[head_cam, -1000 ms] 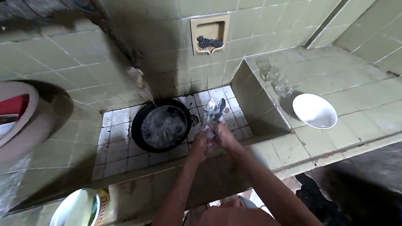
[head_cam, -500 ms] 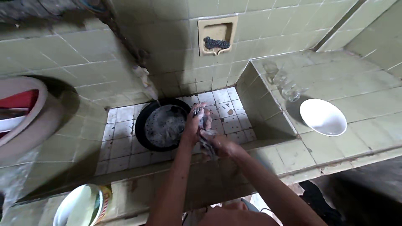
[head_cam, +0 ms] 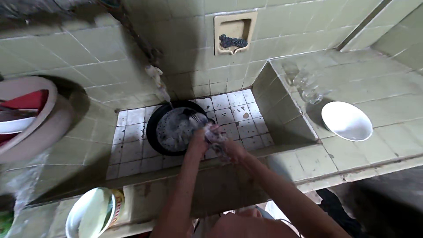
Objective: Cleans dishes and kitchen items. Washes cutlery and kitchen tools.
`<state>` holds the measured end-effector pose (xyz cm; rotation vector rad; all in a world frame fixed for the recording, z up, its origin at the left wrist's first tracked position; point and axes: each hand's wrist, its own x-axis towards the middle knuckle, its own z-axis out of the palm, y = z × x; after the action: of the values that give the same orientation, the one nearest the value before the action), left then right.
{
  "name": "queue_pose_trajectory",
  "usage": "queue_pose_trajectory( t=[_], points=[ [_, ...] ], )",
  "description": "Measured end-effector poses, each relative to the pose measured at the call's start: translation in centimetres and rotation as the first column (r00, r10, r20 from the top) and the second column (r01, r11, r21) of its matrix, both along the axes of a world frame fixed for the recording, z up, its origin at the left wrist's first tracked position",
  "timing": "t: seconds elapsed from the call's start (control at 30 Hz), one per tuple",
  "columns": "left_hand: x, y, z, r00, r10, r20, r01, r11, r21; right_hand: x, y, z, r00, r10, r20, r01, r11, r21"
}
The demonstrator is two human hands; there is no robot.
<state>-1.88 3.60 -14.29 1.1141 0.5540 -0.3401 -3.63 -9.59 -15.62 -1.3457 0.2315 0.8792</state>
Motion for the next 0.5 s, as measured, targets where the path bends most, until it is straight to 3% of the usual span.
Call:
queue_pose_trajectory(
  t=[0.1, 0.17, 0.23, 0.3, 0.33, 0.43, 0.5],
  points=[
    [1.3, 1.7, -0.9, 0.969, 0.246, 0.011, -0.239, 0.949, -0.206, -0.7, -1.3, 1.4, 0.990, 0.142, 0.010, -0.139, 0.977, -0.159],
    [1.8, 2.5, -1.4, 0.949, 0.312, 0.033, -0.295, 0.923, -0.246, -0.8, -2.6, 2.1, 0.970, 0.209, 0.127, -0.155, 0.927, -0.342],
    [1.6, 2.7, -1.9, 0.963, 0.249, 0.101, -0.221, 0.949, -0.226, -0.3, -2.9, 2.2, 0.906, 0.198, 0.375, 0.035, 0.846, -0.531],
    [1.2, 1.6, -2.1, 0.976, 0.166, 0.144, -0.143, 0.977, -0.157, 0.6, -1.9, 1.5, 0.747, 0.213, 0.629, 0.278, 0.760, -0.588],
    [1.1, 0.7, -1.6, 0.981, 0.140, 0.133, -0.126, 0.986, -0.106, 1.0, -0.8, 1.7, 0.687, 0.244, 0.685, 0.319, 0.745, -0.586],
    [1.0, -1.7, 1.4, 0.962, 0.258, -0.092, -0.258, 0.966, 0.007, -0.1, 2.1, 2.2, 0.603, 0.515, 0.609, 0.122, 0.695, -0.708],
    [1.5, 0.3, 0.2, 0.977, 0.215, 0.002, -0.215, 0.975, 0.052, -1.1, 2.0, 1.2, 0.462, 0.617, 0.638, 0.088, 0.683, -0.725]
  ],
)
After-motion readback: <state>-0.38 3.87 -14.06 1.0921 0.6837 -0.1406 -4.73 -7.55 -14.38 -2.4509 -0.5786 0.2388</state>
